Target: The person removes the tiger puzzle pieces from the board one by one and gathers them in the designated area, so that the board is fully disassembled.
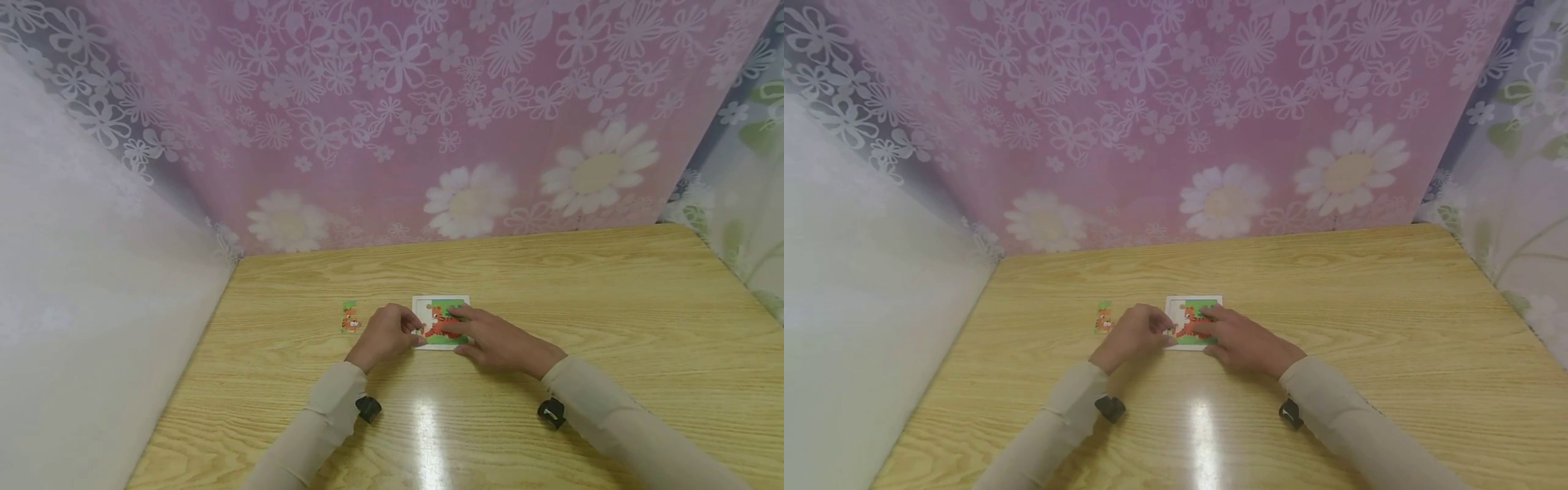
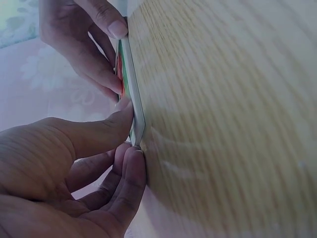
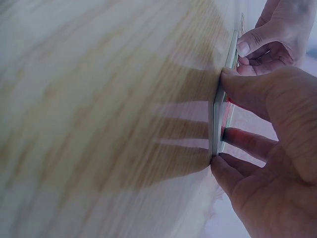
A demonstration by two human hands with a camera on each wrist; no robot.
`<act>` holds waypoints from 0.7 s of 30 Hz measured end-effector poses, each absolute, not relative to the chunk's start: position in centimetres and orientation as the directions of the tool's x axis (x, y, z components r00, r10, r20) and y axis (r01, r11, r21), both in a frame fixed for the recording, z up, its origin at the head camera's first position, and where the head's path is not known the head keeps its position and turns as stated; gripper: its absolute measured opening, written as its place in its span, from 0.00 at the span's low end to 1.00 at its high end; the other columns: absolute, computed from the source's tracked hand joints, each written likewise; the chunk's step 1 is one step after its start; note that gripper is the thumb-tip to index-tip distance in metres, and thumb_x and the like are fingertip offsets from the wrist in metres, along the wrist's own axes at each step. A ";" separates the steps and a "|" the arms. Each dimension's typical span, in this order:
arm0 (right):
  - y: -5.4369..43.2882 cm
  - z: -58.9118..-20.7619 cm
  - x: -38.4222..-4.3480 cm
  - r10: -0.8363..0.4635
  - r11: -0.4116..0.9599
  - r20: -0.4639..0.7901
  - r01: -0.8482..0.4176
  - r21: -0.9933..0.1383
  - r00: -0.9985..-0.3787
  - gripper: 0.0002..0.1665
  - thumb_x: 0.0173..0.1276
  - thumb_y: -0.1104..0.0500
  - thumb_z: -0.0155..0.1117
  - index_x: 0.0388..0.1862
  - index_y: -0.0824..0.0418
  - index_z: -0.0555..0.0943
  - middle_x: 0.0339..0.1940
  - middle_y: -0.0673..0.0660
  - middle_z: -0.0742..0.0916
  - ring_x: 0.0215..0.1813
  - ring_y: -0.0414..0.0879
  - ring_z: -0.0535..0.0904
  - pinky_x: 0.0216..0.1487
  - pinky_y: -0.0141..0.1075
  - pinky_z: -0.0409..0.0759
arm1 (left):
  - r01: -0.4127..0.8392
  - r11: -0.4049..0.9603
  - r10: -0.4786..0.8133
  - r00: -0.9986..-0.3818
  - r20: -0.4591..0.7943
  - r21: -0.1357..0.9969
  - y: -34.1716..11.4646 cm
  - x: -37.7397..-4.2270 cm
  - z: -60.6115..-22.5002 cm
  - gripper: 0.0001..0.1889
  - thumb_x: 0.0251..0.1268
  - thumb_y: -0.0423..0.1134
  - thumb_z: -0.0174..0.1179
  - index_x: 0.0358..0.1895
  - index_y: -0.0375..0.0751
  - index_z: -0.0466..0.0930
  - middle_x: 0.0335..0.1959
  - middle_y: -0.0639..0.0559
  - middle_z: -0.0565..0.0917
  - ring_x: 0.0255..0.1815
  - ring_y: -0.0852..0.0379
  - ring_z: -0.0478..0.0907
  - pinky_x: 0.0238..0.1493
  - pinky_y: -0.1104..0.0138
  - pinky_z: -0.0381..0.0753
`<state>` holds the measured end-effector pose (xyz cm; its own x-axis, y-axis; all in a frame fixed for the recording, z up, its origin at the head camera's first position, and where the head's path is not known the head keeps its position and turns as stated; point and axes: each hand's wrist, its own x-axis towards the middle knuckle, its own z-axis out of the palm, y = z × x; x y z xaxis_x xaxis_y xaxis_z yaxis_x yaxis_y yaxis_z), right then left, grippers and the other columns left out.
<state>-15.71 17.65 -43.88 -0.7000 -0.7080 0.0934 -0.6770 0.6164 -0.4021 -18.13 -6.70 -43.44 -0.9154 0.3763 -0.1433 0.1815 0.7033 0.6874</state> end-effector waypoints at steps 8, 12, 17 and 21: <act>17.7 -43.8 -15.6 -0.708 0.618 0.094 -0.679 -0.396 -0.699 0.27 0.71 0.61 0.68 0.67 0.64 0.78 0.71 0.74 0.72 0.71 0.70 0.68 0.65 0.62 0.70 | 0.169 0.700 0.371 -0.916 -0.151 0.694 -6.8 -18.1 -43.3 0.10 0.56 0.37 0.77 0.40 0.41 0.88 0.35 0.54 0.84 0.36 0.60 0.78 0.42 0.65 0.80; 17.7 -43.7 -15.6 -0.708 0.618 0.096 -0.679 -0.396 -0.700 0.27 0.71 0.62 0.68 0.67 0.64 0.78 0.71 0.74 0.72 0.71 0.70 0.68 0.65 0.62 0.71 | 0.189 0.706 0.384 -0.912 -0.144 0.683 -6.8 -18.2 -43.2 0.11 0.55 0.38 0.78 0.39 0.41 0.88 0.33 0.55 0.83 0.35 0.60 0.77 0.41 0.66 0.80; 17.7 -43.8 -15.6 -0.712 0.614 0.102 -0.686 -0.391 -0.695 0.27 0.71 0.62 0.68 0.67 0.64 0.78 0.71 0.74 0.72 0.70 0.70 0.68 0.65 0.62 0.70 | 0.196 0.711 0.389 -0.910 -0.145 0.675 -6.7 -18.2 -43.1 0.11 0.55 0.38 0.78 0.39 0.40 0.88 0.32 0.55 0.83 0.34 0.60 0.77 0.40 0.66 0.79; 17.7 -43.9 -15.6 -0.714 0.610 0.114 -0.693 -0.384 -0.691 0.26 0.71 0.62 0.68 0.67 0.64 0.78 0.70 0.74 0.73 0.70 0.69 0.69 0.65 0.62 0.71 | 0.183 0.708 0.379 -0.913 -0.148 0.682 -6.7 -18.1 -43.0 0.11 0.55 0.37 0.78 0.39 0.40 0.88 0.34 0.53 0.83 0.34 0.59 0.77 0.40 0.65 0.79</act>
